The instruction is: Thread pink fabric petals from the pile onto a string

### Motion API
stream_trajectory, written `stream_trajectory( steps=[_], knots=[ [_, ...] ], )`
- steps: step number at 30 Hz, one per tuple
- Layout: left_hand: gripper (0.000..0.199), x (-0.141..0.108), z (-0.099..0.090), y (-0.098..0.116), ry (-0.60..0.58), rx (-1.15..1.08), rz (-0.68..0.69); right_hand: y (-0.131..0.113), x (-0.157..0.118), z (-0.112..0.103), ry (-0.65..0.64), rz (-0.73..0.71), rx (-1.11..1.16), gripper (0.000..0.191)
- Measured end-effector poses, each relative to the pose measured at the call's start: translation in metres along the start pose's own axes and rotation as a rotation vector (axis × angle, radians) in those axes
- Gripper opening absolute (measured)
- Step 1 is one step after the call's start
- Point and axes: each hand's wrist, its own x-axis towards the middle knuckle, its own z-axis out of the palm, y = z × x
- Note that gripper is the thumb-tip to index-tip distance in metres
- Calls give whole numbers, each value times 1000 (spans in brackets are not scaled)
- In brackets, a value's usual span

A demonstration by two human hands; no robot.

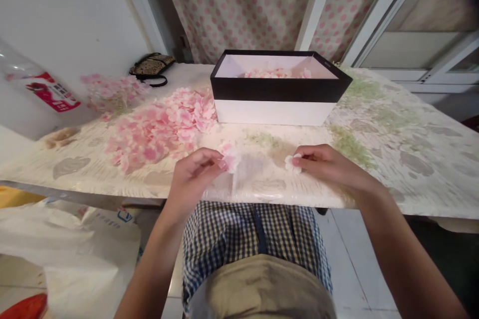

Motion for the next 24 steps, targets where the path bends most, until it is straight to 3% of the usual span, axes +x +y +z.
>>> stream_trajectory(
  steps=[4, 10, 13, 17, 24],
  knots=[
    [17, -1, 11, 5, -78, -146, -195, -6, -4, 6, 87, -33, 116, 28],
    [15, -17, 32, 12, -179, -98, -215, -37, -27, 39, 38, -218, 557, 19],
    [12, -25, 37, 19, -258, -92, -184, -41, -30, 58, 30, -233, 590, 14],
    [9, -31, 38, 24, -331, -92, -177, -37, -28, 75, 115, -204, 682, 20],
    [10, -34, 43, 24, -347, -107, -245, -43, -30, 77, 41, -129, 691, 35]
  ],
)
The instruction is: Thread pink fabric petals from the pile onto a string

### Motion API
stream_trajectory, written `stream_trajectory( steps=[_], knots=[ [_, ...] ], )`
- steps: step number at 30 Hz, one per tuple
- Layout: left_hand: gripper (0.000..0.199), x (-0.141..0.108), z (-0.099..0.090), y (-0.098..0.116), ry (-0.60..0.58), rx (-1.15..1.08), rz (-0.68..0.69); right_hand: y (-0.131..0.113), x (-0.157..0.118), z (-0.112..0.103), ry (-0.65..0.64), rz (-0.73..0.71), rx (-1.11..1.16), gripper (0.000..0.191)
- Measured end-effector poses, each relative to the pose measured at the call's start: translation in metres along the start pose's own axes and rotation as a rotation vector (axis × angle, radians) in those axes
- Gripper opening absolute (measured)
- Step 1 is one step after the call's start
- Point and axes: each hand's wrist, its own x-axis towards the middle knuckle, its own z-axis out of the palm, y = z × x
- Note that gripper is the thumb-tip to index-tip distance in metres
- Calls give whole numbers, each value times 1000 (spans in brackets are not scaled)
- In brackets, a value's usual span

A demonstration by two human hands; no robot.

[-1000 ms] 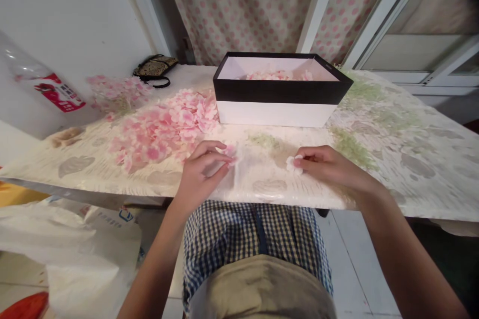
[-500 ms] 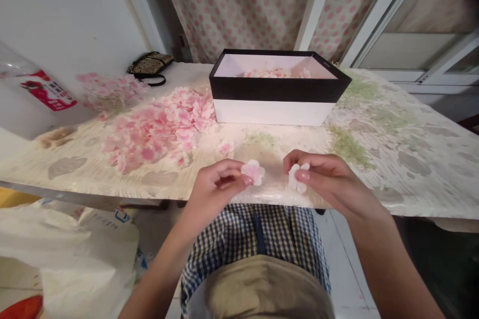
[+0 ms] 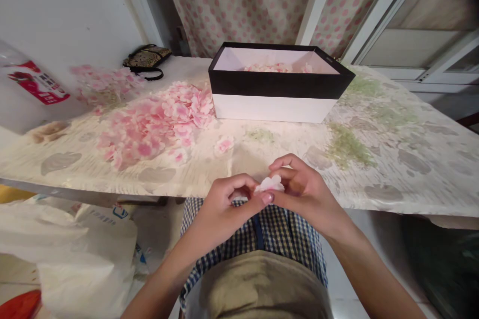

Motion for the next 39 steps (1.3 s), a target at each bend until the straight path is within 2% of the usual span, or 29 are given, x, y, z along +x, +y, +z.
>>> stream_trajectory(
  steps=[2, 5, 14, 21, 29, 39],
  knots=[
    [12, 0, 1, 0, -7, -28, -23, -1, 0, -1, -51, 23, 28, 40],
    [16, 0, 1, 0, -8, -43, -39, -1, -1, -4, -105, 35, 83, 38],
    [13, -2, 5, -1, 11, -2, -42, 0, -8, -1, -4, -32, -11, 33],
    [5, -3, 5, -4, 58, -86, -57, 2, -7, 0, 15, -33, -42, 36],
    [10, -4, 7, -5, 78, -108, -97, 4, -8, -2, 48, -50, -47, 40],
    [5, -4, 11, -9, 143, -144, -96, 6, -6, -3, 29, -71, -32, 42]
  ],
)
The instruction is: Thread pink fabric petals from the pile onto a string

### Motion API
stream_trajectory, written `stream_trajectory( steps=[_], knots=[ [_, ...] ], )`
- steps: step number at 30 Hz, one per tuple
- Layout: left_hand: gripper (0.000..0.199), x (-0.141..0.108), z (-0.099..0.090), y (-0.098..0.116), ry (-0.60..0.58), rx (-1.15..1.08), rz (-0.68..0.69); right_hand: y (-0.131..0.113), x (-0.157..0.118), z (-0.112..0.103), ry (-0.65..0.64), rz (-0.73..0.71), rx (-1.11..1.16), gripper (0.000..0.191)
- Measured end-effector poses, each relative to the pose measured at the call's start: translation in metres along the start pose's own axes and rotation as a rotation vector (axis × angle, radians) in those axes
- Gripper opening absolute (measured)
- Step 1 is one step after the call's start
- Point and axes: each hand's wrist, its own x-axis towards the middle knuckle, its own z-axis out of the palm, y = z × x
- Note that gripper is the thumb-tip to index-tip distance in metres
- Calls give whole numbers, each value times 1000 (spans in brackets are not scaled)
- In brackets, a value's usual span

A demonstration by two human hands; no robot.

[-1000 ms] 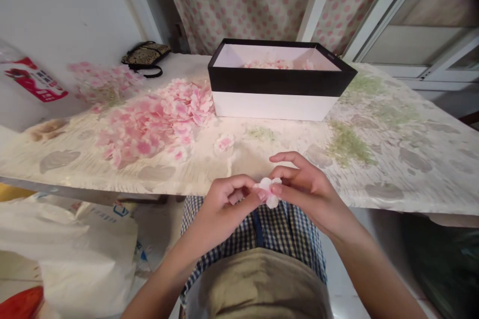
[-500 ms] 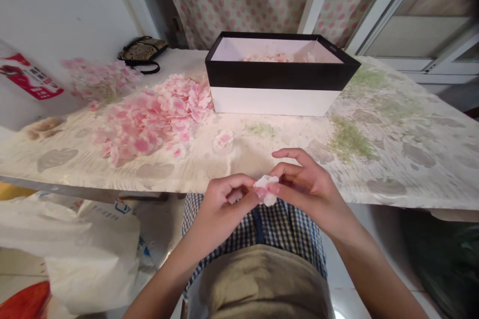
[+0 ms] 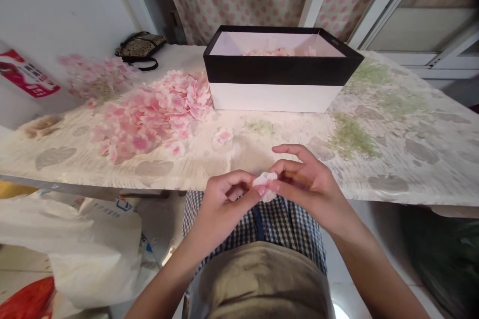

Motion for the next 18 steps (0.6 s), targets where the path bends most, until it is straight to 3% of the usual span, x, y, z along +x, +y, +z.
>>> stream_trajectory(
  steps=[14, 18],
  knots=[
    [6, 1, 3, -1, 36, -64, 30, -1, -2, 4, 6, -20, -15, 44],
    [6, -1, 2, 0, 49, -41, 34, -6, -2, -3, 13, -58, -151, 46]
  ],
)
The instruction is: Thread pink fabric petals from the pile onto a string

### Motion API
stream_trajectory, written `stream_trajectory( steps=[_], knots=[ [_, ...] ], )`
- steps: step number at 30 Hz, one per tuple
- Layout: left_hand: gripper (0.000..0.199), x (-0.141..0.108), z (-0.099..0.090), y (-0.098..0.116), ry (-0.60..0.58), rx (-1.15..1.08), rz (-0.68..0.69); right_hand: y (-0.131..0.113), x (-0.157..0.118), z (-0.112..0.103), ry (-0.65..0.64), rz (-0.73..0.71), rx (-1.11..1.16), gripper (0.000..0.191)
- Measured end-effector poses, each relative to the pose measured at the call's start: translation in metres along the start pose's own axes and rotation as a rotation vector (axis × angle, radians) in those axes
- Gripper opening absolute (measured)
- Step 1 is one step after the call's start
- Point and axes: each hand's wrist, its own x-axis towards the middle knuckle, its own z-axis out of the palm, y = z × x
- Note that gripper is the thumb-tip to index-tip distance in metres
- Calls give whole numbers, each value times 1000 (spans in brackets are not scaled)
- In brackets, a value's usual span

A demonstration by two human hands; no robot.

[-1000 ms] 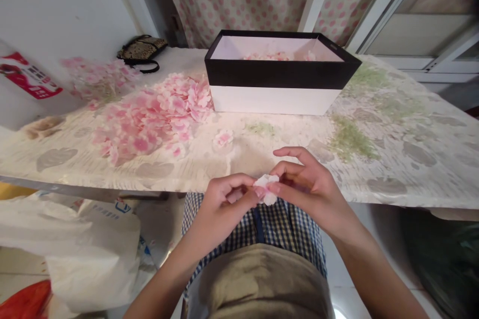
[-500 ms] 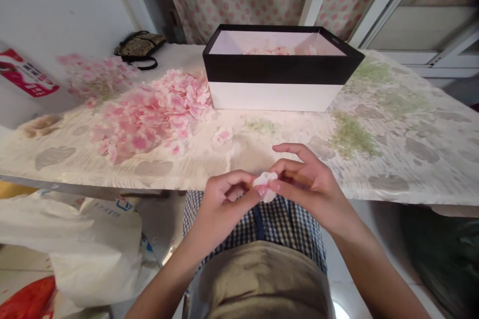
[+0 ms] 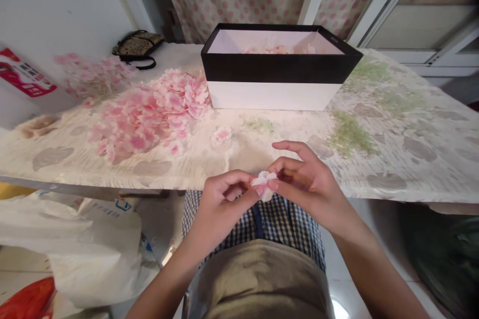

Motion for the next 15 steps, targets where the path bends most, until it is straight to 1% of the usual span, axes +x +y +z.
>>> stream_trajectory(
  steps=[1, 2, 3, 4, 5, 6, 7, 9, 10, 11, 15],
  knots=[
    [6, -1, -1, 0, 12, 12, 5, -1, 1, -8, 66, -45, -113, 45],
    [7, -1, -1, 0, 26, 24, 10, -2, 3, -18, 167, -95, -269, 43],
    [8, -2, -2, 0, 39, 31, 14, -2, 5, -30, 317, -154, -476, 37],
    [9, -2, -3, 0, 47, 34, 18, -1, 8, -43, 501, -192, -705, 30],
    [9, -2, -3, 0, 47, 32, 25, 1, 10, -56, 611, -157, -940, 26],
    [10, -2, -3, -1, 46, 26, 32, 3, 13, -68, 624, -89, -1112, 22],
    [10, -2, -3, -1, 44, 19, 37, 6, 15, -77, 563, -28, -1208, 19],
    [11, -2, -2, -2, 39, 12, 46, 11, 18, -88, 402, 28, -1277, 17],
    [11, -3, -2, -3, 37, 13, 47, 14, 19, -90, 345, 28, -1295, 17],
    [11, -3, -2, -4, 39, 14, 45, 17, 20, -90, 320, 22, -1315, 19],
    [10, -3, -6, -6, 64, 21, 37, 21, 23, -87, 360, 41, -1394, 24]
  ],
)
